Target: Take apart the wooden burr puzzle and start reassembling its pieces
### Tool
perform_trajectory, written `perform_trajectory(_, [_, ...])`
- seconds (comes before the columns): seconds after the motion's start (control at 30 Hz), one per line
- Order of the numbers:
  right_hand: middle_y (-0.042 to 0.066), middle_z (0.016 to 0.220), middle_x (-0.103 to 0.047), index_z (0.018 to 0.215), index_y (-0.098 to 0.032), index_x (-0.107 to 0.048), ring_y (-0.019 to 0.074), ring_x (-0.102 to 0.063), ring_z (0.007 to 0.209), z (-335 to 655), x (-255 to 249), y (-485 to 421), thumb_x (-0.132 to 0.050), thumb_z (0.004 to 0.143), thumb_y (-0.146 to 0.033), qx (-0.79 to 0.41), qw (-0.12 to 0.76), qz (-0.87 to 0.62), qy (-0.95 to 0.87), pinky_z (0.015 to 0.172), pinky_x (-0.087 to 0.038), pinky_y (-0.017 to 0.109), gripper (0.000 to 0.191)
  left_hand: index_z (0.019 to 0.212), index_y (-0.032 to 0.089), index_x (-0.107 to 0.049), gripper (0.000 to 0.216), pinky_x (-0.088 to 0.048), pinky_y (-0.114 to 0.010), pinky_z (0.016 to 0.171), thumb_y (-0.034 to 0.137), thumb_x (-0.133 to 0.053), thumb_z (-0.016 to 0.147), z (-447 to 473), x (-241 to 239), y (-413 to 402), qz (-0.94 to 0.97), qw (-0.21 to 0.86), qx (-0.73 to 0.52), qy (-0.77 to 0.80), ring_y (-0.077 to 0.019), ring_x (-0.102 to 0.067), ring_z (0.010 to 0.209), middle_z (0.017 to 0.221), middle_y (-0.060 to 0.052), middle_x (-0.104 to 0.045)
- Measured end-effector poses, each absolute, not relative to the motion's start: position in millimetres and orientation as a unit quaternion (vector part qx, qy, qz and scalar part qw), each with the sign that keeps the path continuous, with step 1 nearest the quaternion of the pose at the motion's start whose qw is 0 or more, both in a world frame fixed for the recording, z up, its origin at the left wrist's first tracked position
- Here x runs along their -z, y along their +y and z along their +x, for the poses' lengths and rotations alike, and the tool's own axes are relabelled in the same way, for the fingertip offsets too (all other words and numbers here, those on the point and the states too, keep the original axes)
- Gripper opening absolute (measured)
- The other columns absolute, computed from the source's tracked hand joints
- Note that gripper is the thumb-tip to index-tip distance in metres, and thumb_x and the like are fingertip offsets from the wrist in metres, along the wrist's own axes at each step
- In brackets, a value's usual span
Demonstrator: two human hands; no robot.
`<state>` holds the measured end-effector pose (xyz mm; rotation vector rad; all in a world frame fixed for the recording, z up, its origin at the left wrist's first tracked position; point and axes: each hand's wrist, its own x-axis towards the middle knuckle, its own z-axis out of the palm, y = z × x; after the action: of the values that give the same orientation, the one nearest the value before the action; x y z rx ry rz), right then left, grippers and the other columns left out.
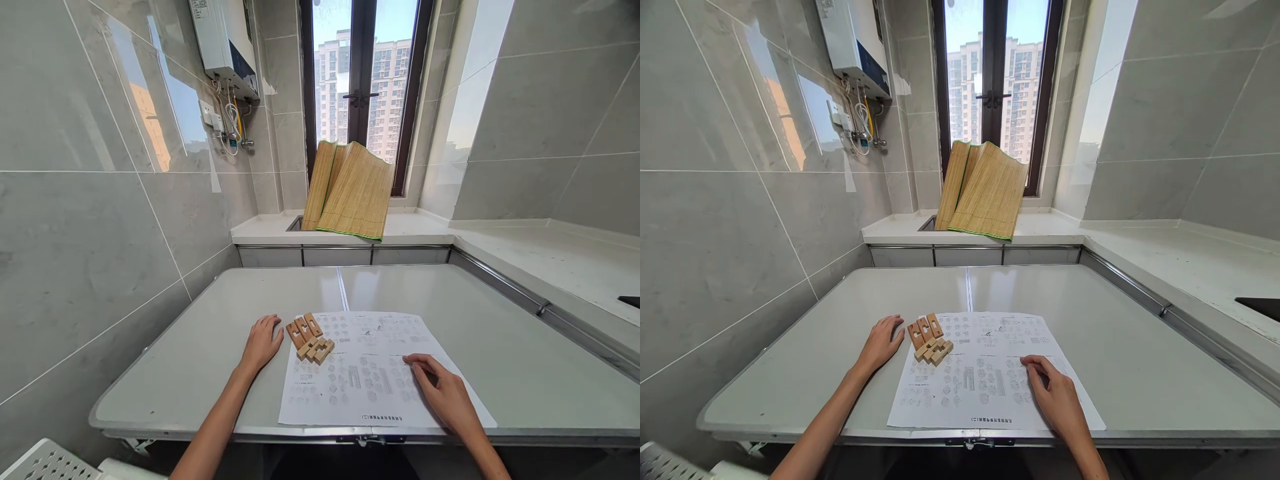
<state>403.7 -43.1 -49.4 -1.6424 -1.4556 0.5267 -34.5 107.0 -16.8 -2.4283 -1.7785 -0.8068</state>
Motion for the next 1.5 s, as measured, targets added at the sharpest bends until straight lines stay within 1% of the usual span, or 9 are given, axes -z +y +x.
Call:
perform_trajectory(0.13, [0.005, 0.120, -0.079, 0.108, -0.028, -0.074, 0.0252, -0.077, 0.090, 404, 50, -43, -0.049, 0.096, -0.050, -0.204, 0.428, -0.661, -0.582, 0.074, -0.057, 0.031, 0.035, 0.119, 0.021, -0.067, 0.034, -0.044, -0.051, 0.111, 0.038, -0.047, 0.098, -35, 16, 106, -0.779, 0.013, 0.261, -0.570, -0.0323, -0.056, 0.133, 0.136, -0.012, -0.068])
perform_trajectory(0.47, [0.006, 0.119, -0.080, 0.107, -0.027, -0.074, 0.0283, -0.075, 0.106, 404, 54, -41, -0.052, 0.093, -0.050, -0.217, 0.450, -0.653, -0.570, 0.083, -0.057, 0.034, 0.035, 0.120, 0.019, -0.066, 0.034, -0.045, -0.054, 0.111, 0.038, -0.047, 0.099, -34, 13, 105, -0.784, 0.007, 0.270, -0.559, -0.0338, -0.058, 0.131, 0.135, -0.014, -0.067])
perform_trajectory(0.7, [0.010, 0.122, -0.078, 0.113, -0.025, -0.067, 0.0297, -0.074, 0.109, 403, 50, -41, -0.052, 0.091, -0.049, -0.215, 0.485, -0.654, -0.539, 0.087, -0.056, 0.037, 0.037, 0.141, 0.025, -0.057, 0.044, -0.038, -0.050, 0.120, 0.044, -0.035, 0.108, -11, -2, 99, -0.826, -0.033, 0.259, -0.499, -0.0278, -0.048, 0.142, 0.153, -0.009, -0.054])
perform_trajectory(0.87, [0.009, 0.123, -0.078, 0.113, -0.026, -0.067, 0.0287, -0.073, 0.109, 402, 47, -42, -0.054, 0.089, -0.047, -0.227, 0.505, -0.652, -0.518, 0.086, -0.055, 0.036, 0.034, 0.153, 0.038, -0.049, 0.049, -0.037, -0.049, 0.122, 0.051, -0.035, 0.108, 14, -9, 100, -0.870, -0.087, 0.188, -0.447, -0.0280, -0.040, 0.150, 0.163, -0.002, -0.044])
perform_trajectory(1.0, [0.009, 0.123, -0.078, 0.112, -0.026, -0.067, 0.0293, -0.073, 0.110, 402, 47, -41, -0.054, 0.089, -0.048, -0.240, 0.509, -0.643, -0.519, 0.085, -0.055, 0.036, 0.034, 0.153, 0.037, -0.050, 0.052, -0.034, -0.051, 0.124, 0.054, -0.027, 0.109, 20, -4, 100, -0.872, -0.116, 0.158, -0.449, -0.0297, -0.034, 0.154, 0.168, 0.000, -0.036])
perform_trajectory(1.13, [0.009, 0.125, -0.077, 0.114, -0.026, -0.065, 0.0292, -0.073, 0.112, 403, 50, -39, -0.052, 0.091, -0.049, -0.251, 0.501, -0.639, -0.527, 0.084, -0.055, 0.036, 0.035, 0.152, 0.040, -0.050, 0.053, -0.031, -0.050, 0.126, 0.056, -0.024, 0.109, 17, -1, 105, -0.868, -0.136, 0.146, -0.455, -0.0280, -0.031, 0.156, 0.167, 0.005, -0.036])
perform_trajectory(1.3, [0.008, 0.123, -0.078, 0.112, -0.026, -0.066, 0.0289, -0.073, 0.111, 403, 48, -39, -0.052, 0.090, -0.049, -0.252, 0.504, -0.639, -0.524, 0.078, -0.055, 0.034, 0.034, 0.151, 0.038, -0.051, 0.054, -0.033, -0.047, 0.126, 0.056, -0.022, 0.109, 12, -3, 118, -0.862, -0.155, 0.153, -0.458, -0.0253, -0.036, 0.154, 0.165, 0.006, -0.039])
perform_trajectory(1.43, [0.008, 0.119, -0.080, 0.107, -0.026, -0.069, 0.0288, -0.075, 0.106, 402, 44, -41, -0.055, 0.088, -0.048, -0.245, 0.511, -0.637, -0.522, 0.075, -0.055, 0.033, 0.032, 0.148, 0.037, -0.056, 0.050, -0.036, -0.043, 0.125, 0.053, -0.029, 0.109, 10, -6, 125, -0.868, -0.161, 0.166, -0.440, -0.0232, -0.039, 0.153, 0.163, 0.006, -0.042])
perform_trajectory(1.5, [0.007, 0.118, -0.080, 0.106, -0.027, -0.069, 0.0285, -0.075, 0.106, 402, 43, -41, -0.055, 0.088, -0.047, -0.246, 0.511, -0.637, -0.522, 0.076, -0.056, 0.033, 0.031, 0.147, 0.036, -0.057, 0.048, -0.035, -0.046, 0.125, 0.052, -0.034, 0.108, 10, -5, 126, -0.866, -0.154, 0.174, -0.442, -0.0243, -0.038, 0.153, 0.163, 0.005, -0.042])
